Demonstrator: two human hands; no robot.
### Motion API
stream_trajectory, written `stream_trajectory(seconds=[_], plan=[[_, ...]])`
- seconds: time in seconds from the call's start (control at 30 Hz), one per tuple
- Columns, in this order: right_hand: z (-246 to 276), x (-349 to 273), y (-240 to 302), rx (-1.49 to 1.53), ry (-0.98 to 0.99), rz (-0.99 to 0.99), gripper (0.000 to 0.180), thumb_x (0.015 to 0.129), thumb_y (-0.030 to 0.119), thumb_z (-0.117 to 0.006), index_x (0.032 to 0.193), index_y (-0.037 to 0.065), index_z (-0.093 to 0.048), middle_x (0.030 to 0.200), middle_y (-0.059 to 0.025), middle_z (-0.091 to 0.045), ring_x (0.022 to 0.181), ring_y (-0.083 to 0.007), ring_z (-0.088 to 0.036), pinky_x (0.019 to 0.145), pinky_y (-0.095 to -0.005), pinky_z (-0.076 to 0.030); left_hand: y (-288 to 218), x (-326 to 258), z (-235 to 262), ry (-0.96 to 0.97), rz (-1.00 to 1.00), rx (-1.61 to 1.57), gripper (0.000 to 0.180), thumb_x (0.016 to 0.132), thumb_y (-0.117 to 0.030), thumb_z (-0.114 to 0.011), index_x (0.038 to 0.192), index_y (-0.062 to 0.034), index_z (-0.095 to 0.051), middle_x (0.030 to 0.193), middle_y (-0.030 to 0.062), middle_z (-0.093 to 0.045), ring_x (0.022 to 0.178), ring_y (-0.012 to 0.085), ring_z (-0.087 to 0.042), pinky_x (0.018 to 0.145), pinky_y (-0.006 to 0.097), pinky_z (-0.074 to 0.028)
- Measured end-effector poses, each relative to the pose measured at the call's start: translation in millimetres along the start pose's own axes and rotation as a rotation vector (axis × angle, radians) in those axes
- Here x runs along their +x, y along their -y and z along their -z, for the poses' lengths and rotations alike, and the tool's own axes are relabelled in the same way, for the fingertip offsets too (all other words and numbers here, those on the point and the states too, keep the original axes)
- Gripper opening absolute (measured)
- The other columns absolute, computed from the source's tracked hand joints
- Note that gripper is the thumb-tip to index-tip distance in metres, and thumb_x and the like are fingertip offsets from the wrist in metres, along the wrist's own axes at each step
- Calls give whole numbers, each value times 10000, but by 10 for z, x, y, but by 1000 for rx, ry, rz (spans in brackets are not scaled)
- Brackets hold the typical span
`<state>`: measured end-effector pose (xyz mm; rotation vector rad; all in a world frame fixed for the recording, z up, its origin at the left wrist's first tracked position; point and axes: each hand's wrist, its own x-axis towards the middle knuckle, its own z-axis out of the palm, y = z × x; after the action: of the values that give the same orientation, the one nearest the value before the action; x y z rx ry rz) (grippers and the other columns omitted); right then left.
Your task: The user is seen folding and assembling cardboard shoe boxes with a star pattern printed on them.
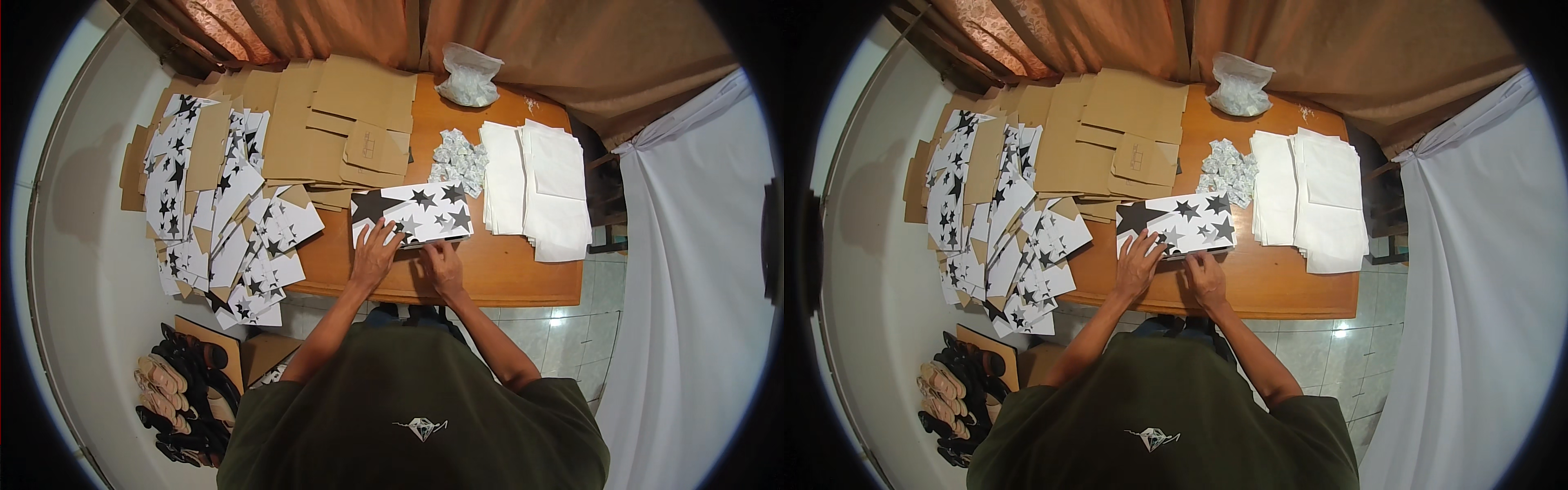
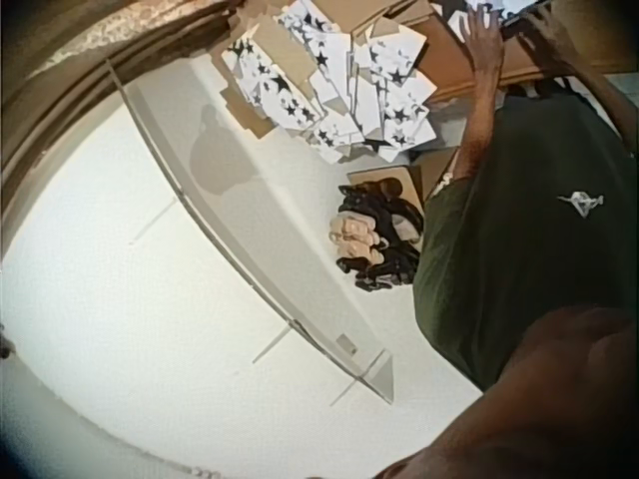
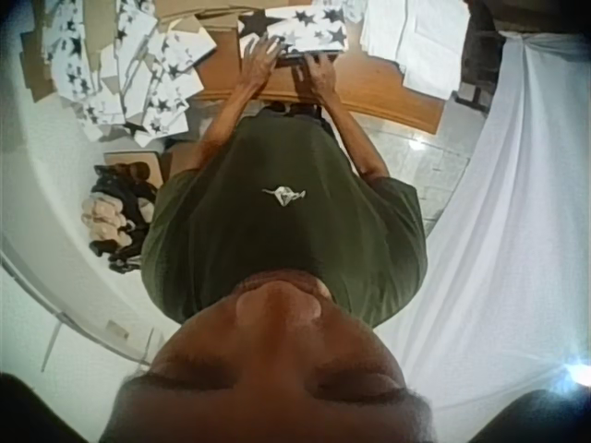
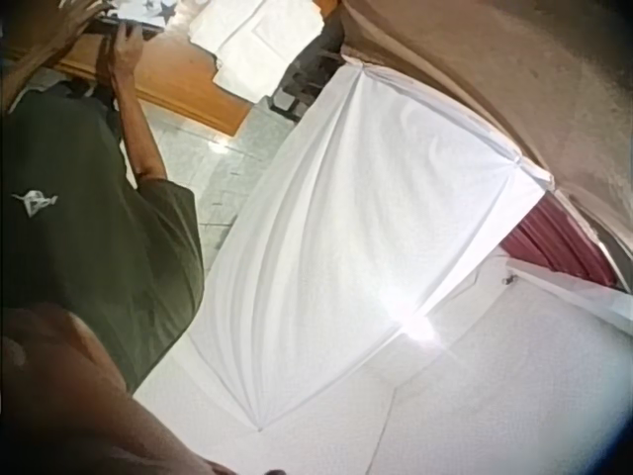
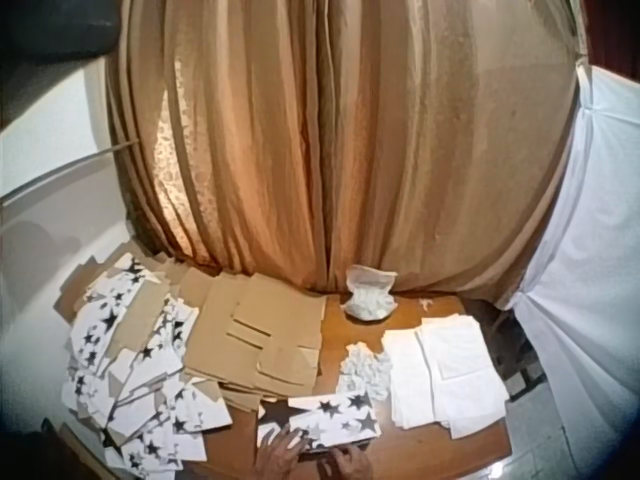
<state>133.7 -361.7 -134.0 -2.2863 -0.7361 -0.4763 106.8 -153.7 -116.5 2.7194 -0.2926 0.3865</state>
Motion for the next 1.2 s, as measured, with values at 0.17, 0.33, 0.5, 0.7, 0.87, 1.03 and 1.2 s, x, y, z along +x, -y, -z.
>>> stream_trajectory(seconds=[0.17, 0.33, 0.5, 0.7, 0.87, 1.03, 1.2], plan=[[-111, -97, 206, 299, -93, -509, 256, 882, 118, -785, 1072, 7, -654, 927, -106, -643, 762, -217, -675, 629, -322, -546, -34, 38, 78, 16, 24, -103, 276, 936, -190, -689, 1207, -140, -701, 1378, 138, -604, 1388, 320, -474, 1142, 536, -319], [-270, -124, 165, 661, -44, -992, 238, 903, 149, -789, 1035, -12, -674, 828, -44, -696, 736, -131, -681, 609, -273, -544, 30, 21, 4, 49, 6, -64, 268, 941, -201, -692, 1201, -138, -709, 1369, 130, -598, 1385, 319, -470, 1140, 535, -313], [-293, -42, 154, 1125, -14, -1338, 266, 887, 176, -814, 1007, -24, -686, 841, -74, -699, 694, -141, -673, 612, -260, -581, 16, 18, -16, 37, 2, -61, 269, 942, -212, -693, 1199, -138, -714, 1365, 123, -596, 1384, 317, -465, 1138, 533, -309], [-252, 10, 179, 1139, -46, -1373, 259, 885, 185, -819, 951, -23, -680, 825, -76, -693, 667, -133, -664, 597, -256, -583, -3, 25, -11, 51, 45, -88, 271, 935, -232, -704, 1190, -142, -722, 1362, 122, -595, 1385, 317, -459, 1140, 534, -302], [-315, -39, 147, 1052, -13, -1273, 237, 894, 190, -810, 952, -1, -681, 803, -56, -691, 644, -130, -662, 573, -255, -569, -8, 18, -41, 27, 46, -80, 269, 927, -239, -711, 1177, -142, -730, 1362, 121, -593, 1388, 319, -455, 1144, 539, -296], [-319, -118, 136, 889, 33, -1128, 234, 902, 196, -803, 956, 6, -677, 774, -29, -692, 605, -114, -652, 555, -266, -555, -9, 24, -79, 25, 52, -76, 266, 931, -241, -705, 1176, -140, -729, 1366, 120, -592, 1392, 315, -453, 1148, 561, -284], [-113, -168, 215, 193, 14, -434, 300, 856, 125, -791, 1112, 26, -671, 1007, -121, -679, 809, -250, -667, 714, -361, -538, 31, 18, -49, 59, 39, -33, 272, 939, -234, -693, 1194, -141, -711, 1371, 107, -592, 1406, 290, -445, 1148, 592, -271]])
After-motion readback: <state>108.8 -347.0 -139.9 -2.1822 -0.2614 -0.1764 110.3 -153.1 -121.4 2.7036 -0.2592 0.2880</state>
